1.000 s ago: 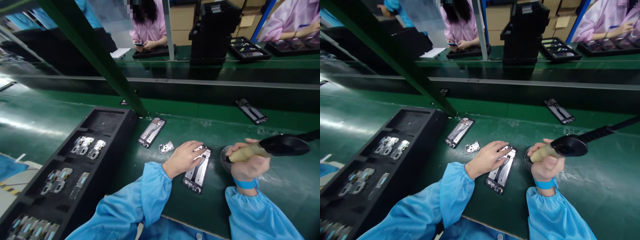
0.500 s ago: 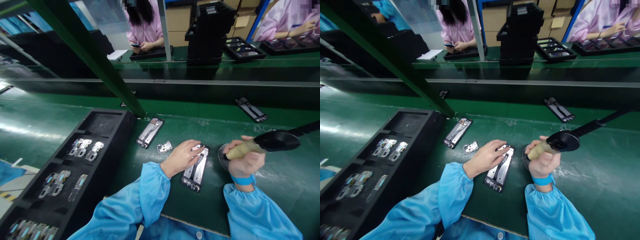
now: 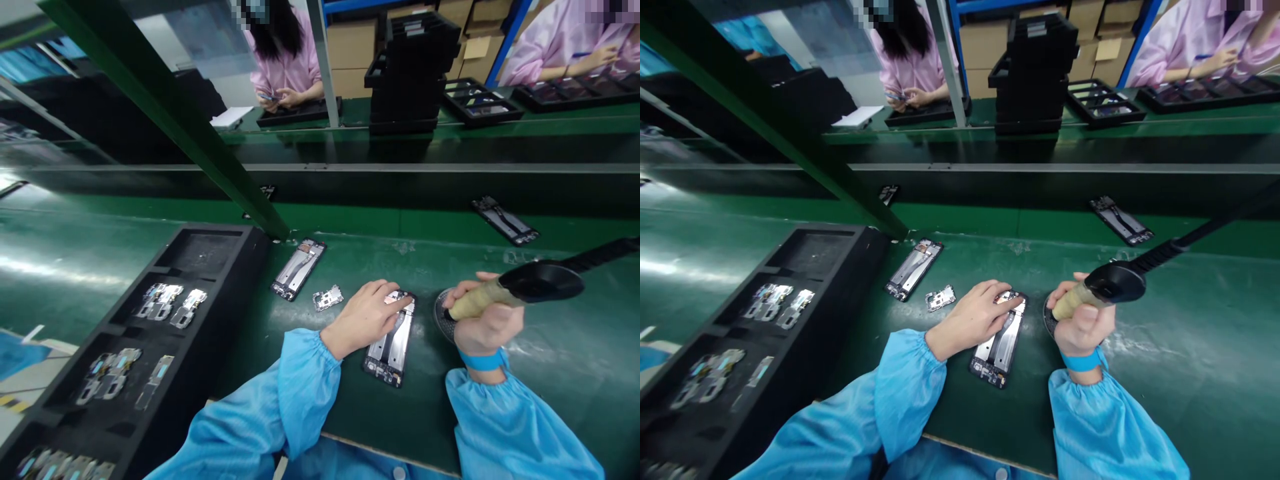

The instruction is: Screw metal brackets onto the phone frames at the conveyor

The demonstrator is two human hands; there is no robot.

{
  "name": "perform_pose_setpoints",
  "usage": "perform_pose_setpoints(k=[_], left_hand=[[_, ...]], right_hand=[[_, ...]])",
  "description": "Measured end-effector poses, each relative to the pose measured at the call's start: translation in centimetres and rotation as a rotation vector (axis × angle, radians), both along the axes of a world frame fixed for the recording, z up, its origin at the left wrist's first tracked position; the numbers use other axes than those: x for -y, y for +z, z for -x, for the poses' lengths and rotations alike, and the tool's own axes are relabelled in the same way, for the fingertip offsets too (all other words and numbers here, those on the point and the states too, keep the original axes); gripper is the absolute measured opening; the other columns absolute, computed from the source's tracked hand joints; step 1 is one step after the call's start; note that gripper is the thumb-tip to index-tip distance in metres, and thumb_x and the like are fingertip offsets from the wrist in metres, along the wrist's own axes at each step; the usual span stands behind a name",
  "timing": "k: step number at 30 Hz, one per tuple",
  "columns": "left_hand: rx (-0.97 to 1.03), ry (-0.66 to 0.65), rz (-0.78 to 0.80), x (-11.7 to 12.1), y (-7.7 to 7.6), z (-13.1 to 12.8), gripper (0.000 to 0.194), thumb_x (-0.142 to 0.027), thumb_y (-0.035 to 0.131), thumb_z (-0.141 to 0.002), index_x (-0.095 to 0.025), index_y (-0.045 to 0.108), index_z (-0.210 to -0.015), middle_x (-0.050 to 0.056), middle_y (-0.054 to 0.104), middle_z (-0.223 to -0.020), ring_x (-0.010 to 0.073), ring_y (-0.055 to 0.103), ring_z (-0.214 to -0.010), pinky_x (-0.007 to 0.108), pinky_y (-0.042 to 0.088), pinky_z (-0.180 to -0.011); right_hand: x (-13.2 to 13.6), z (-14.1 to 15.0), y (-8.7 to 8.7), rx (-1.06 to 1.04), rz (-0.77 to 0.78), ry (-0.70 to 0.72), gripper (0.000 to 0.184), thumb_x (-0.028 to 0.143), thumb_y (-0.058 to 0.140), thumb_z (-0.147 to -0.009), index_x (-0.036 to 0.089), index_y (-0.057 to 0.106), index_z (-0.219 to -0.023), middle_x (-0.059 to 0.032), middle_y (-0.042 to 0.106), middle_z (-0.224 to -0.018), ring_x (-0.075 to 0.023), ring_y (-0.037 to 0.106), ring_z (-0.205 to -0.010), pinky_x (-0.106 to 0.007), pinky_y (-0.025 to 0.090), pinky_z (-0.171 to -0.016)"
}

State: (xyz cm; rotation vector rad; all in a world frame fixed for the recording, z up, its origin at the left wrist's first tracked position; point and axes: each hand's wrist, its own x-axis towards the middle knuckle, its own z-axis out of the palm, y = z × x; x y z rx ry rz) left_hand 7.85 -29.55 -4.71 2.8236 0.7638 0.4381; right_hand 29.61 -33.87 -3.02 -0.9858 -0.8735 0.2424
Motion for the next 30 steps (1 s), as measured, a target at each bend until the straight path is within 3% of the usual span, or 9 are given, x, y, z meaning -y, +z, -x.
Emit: perform_pose_setpoints(k=[12, 25, 30], left_hand=[[0.036, -0.021, -0.01, -0.1, -0.7, -0.3, 0.041, -0.025, 0.054, -0.115, -0.018, 0.066, -0.154, 0.015, 0.069, -0.15, 0.0321, 0.065, -0.14, 0.049, 0.057, -0.123], [0.06, -0.004, -0.033, 0.3, -1.1, 0.1, 0.038, -0.028, 0.058, -0.115, -0.021, 0.068, -0.152, 0.014, 0.069, -0.155, 0.0314, 0.065, -0.145, 0.049, 0.06, -0.122], [0.303, 0.092, -0.004, -0.8, -0.1, 1.6, 0.028, -0.028, 0.058, -0.117, -0.022, 0.077, -0.136, 0.013, 0.07, -0.156, 0.0267, 0.07, -0.141, 0.045, 0.064, -0.117]], right_hand=[[0.1, -0.1, -0.2, 0.026, 0.029, -0.037, 0.055, 0.073, 0.055, -0.103, 0.02, 0.067, -0.111, 0.0001, 0.063, -0.063, -0.0217, 0.055, -0.04, -0.036, 0.049, -0.041], [0.1, -0.1, -0.3, 0.027, 0.033, -0.043, 0.054, 0.076, 0.056, -0.103, 0.025, 0.071, -0.11, -0.0013, 0.063, -0.063, -0.0239, 0.054, -0.04, -0.038, 0.046, -0.038], [0.1, -0.3, -0.6, 0.026, 0.039, -0.039, 0.058, 0.078, 0.053, -0.104, 0.023, 0.07, -0.111, -0.0002, 0.063, -0.064, -0.0226, 0.055, -0.04, -0.037, 0.047, -0.04]])
